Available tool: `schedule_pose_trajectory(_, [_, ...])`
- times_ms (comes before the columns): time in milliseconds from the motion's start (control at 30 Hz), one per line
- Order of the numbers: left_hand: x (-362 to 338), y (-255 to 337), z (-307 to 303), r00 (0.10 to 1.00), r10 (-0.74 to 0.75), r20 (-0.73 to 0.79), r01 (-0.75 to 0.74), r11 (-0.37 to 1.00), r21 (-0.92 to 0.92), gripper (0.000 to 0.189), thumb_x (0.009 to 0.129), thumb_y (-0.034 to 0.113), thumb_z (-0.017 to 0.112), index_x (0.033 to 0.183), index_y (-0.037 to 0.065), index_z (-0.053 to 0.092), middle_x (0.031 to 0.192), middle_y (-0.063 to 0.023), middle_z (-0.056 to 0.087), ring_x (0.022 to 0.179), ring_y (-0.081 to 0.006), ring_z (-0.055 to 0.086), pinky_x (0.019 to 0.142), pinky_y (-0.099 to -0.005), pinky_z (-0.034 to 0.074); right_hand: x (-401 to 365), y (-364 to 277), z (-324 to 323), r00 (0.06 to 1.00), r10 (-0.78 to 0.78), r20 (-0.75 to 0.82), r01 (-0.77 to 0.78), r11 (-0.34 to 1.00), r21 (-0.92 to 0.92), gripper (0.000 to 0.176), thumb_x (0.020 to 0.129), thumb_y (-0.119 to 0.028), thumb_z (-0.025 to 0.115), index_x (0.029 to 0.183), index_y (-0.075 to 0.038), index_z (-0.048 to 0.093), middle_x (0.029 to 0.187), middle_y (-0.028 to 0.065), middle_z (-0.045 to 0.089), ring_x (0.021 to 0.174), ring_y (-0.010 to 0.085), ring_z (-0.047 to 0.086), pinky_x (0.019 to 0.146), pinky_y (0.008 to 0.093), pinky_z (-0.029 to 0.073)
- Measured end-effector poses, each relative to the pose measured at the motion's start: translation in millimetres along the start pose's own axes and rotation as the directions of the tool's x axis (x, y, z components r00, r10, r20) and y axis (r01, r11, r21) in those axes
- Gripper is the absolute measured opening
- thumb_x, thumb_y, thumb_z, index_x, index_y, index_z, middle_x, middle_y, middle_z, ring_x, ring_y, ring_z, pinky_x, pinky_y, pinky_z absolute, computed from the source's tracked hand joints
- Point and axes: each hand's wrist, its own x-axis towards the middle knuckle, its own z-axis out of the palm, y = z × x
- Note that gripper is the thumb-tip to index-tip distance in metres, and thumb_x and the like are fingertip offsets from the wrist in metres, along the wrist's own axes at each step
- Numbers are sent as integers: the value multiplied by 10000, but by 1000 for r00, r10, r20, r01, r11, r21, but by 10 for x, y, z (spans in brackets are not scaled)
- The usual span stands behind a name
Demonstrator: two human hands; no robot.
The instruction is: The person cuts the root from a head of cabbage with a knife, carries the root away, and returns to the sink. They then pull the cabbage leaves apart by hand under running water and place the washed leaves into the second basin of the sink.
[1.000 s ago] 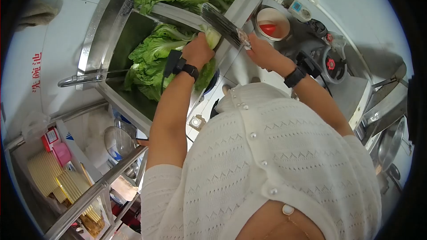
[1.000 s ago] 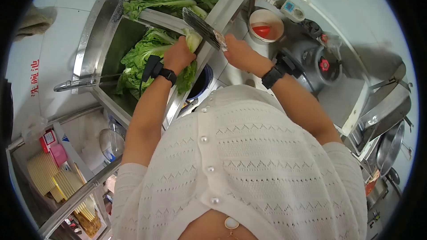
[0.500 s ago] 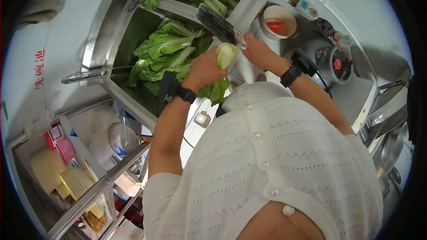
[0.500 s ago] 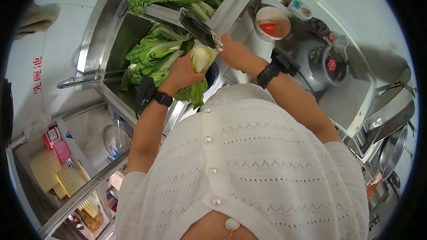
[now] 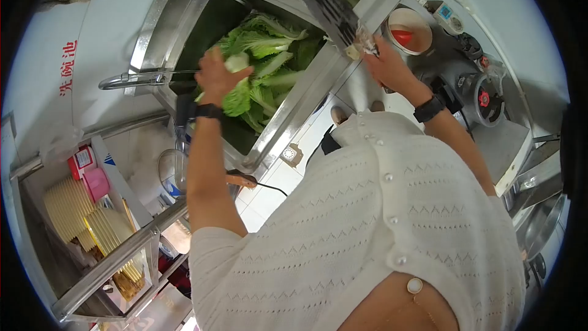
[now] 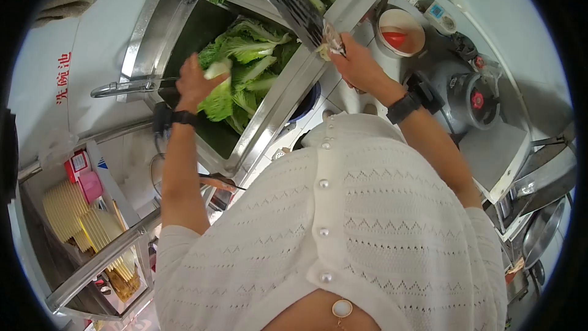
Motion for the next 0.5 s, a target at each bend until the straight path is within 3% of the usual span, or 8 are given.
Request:
schedule_pose_trajectory(33, [53,144,144,996,86,39,-76,976,-202,968,576,499,717,1304,50,263,1317,-219,288,1229,-335,278,975,-472,258,-27,-69,-1,1000,5,3,-5,1000,-1,216,845,-189,472,947,-18,390,532,75,477,366,141,436,349,284,346])
schedule_pose_trajectory(100, [36,710,520,940,336,-60,-297,719,-629,915,590,455,720,1294,59,291,1330,-223,262,1233,-359,259,967,-459,284,-97,-276,-61,989,-129,-74,139,978,155,189,854,-191,485,918,-31,408,516,27,449,366,88,395,349,239,325])
schedule_pose_trajectory(167, [-91,1426,531,866,443,-233,-499,729,-469,856,604,400,717,1286,77,313,1305,-199,306,1199,-356,302,948,-454,312,-143,-355,-149,975,-177,-133,200,962,185,176,854,-184,490,914,-37,411,512,14,441,366,79,389,350,229,322])
schedule_pose_trajectory(267, [-135,2019,498,815,501,-292,-579,732,-359,821,626,342,720,1305,137,305,1251,-254,328,1152,-377,332,960,-427,281,-290,-448,-350,957,-189,-219,238,946,222,160,849,-161,502,904,-40,412,512,-3,433,376,61,393,352,214,321])
schedule_pose_trajectory(300, [-122,2127,519,786,512,-346,-594,782,-190,660,642,286,695,1226,167,413,1171,-201,410,1075,-345,394,912,-420,319,-342,-420,-418,946,-182,-268,250,936,248,151,847,-148,501,901,-39,411,514,0,435,380,60,396,353,214,321])
schedule_pose_trajectory(333, [-96,2188,546,773,524,-358,-611,767,-195,660,642,286,695,1226,167,413,1171,-201,410,1075,-345,394,912,-420,319,-402,-378,-488,932,-172,-319,264,925,274,142,845,-135,499,898,-38,410,515,2,437,383,60,399,353,213,321])
schedule_pose_trajectory(400, [-14,2250,606,689,629,-361,-684,729,-34,452,659,212,657,1076,112,514,1077,-138,465,1003,-307,433,859,-394,349,-557,-201,-626,907,-165,-386,270,933,236,129,839,-112,497,895,-36,408,526,5,437,388,58,401,356,211,322])
schedule_pose_trajectory(500, [18,2158,744,631,597,-495,-756,618,-217,267,691,120,600,945,60,544,968,-115,501,952,-300,456,834,-374,360,-912,147,-815,816,-93,-571,271,934,235,91,845,-61,462,913,-35,407,532,3,423,371,65,399,347,207,320])
